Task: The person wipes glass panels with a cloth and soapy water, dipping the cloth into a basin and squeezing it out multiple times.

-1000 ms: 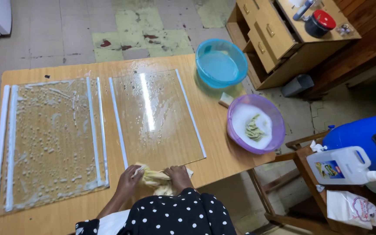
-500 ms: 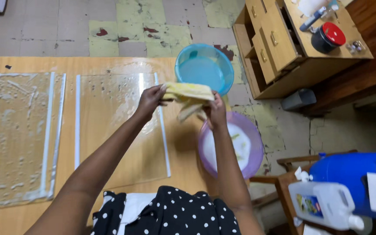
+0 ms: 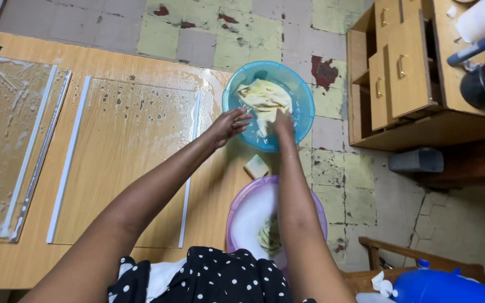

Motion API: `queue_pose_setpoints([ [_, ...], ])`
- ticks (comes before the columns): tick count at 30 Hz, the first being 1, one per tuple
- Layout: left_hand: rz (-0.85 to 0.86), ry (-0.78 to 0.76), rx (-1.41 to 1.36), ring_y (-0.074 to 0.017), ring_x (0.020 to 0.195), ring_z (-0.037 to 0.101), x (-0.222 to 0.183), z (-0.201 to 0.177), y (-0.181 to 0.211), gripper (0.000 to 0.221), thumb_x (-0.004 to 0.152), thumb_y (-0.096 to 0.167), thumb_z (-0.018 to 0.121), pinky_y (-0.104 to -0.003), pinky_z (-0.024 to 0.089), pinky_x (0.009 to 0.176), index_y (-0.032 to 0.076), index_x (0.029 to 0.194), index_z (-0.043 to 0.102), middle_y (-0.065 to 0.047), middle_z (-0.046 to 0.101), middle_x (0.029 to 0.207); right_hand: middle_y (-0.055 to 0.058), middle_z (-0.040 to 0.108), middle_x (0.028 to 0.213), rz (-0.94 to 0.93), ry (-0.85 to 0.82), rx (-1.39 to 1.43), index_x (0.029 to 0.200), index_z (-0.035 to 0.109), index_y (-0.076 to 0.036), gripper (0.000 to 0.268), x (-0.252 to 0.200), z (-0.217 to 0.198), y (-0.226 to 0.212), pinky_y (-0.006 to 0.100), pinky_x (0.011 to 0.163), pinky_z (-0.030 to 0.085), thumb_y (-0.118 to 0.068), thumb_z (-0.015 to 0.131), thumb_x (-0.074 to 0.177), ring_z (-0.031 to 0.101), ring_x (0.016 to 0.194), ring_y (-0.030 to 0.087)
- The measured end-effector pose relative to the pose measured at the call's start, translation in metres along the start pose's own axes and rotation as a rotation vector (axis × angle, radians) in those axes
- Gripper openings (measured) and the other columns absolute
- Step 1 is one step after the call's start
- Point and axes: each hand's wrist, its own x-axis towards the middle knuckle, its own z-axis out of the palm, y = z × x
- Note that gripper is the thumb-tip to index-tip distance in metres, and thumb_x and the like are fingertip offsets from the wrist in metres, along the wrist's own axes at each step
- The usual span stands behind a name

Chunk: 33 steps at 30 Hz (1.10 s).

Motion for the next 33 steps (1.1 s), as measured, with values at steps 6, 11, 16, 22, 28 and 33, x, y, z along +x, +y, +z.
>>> queue_pose_setpoints([
  [6,-0.220,0.061,-0.102,-0.0209,0.102,0.056,0.066,0.002,-0.049,0.095,0.093,0.055,0.075,-0.041,0.054,0.107,0.000,0.155,0.030,-0.013,0.049,0.120,0.009,0.050,0.156,-0.157,-0.236,-0.226,0.155,0.048,-0.033,0.049,-0.014,0.038,-0.029,0.067,0.108,0.042,-0.031,0.048,0.106,0.052,0.139,0.041],
  [11,-0.328,0.026,-0.206,-0.0225,0.080,0.072,0.125,0.022,-0.054,0.058,0.098,0.058,0.058,-0.041,0.064,0.080,0.001,0.107,0.066,-0.009,0.073,0.088,0.012,0.067,0.121,-0.642,0.387,0.192,0.111,0.070,-0.007,0.041,-0.142,-0.077,-0.078,0.054,0.096,0.057,0.007,0.064,0.073,0.068,0.111,0.038],
  [16,-0.420,-0.094,-0.454,-0.0211,0.049,0.061,0.181,0.001,-0.057,0.027,0.098,0.013,0.063,-0.039,0.059,0.059,-0.008,0.083,0.054,-0.005,0.051,0.059,0.016,0.068,0.118,-0.665,0.380,0.564,0.113,0.067,-0.001,0.043,-0.223,-0.142,-0.103,0.052,0.111,0.048,0.015,0.050,0.077,0.064,0.118,0.043],
  [22,-0.368,-0.100,-0.502,-0.0359,0.074,0.077,0.126,0.013,-0.016,0.041,0.088,0.029,0.079,-0.055,0.065,0.072,-0.010,0.100,0.070,-0.026,0.075,0.088,0.011,0.065,0.101,-0.339,0.345,0.679,0.110,0.067,-0.011,0.024,-0.159,-0.149,-0.098,0.055,0.098,0.052,-0.008,0.061,0.087,0.067,0.105,0.038],
  [28,-0.372,-0.089,-0.517,-0.0298,0.061,0.074,0.081,0.043,-0.004,0.021,0.085,0.009,0.079,-0.044,0.065,0.057,-0.008,0.086,0.067,-0.018,0.071,0.071,0.016,0.070,0.115,0.231,-0.140,1.520,0.122,0.064,-0.003,0.030,-0.080,-0.047,-0.058,0.055,0.093,0.055,-0.023,0.054,0.101,0.069,0.104,0.035],
  [33,-0.334,-0.041,-0.733,-0.0266,0.065,0.073,0.041,0.074,0.011,0.010,0.075,0.002,0.073,-0.047,0.062,0.072,0.000,0.085,0.069,-0.012,0.071,0.072,0.014,0.067,0.122,0.328,-0.375,1.910,0.128,0.058,-0.005,0.041,-0.054,-0.037,-0.069,0.056,0.087,0.058,-0.039,0.048,0.106,0.068,0.106,0.035],
])
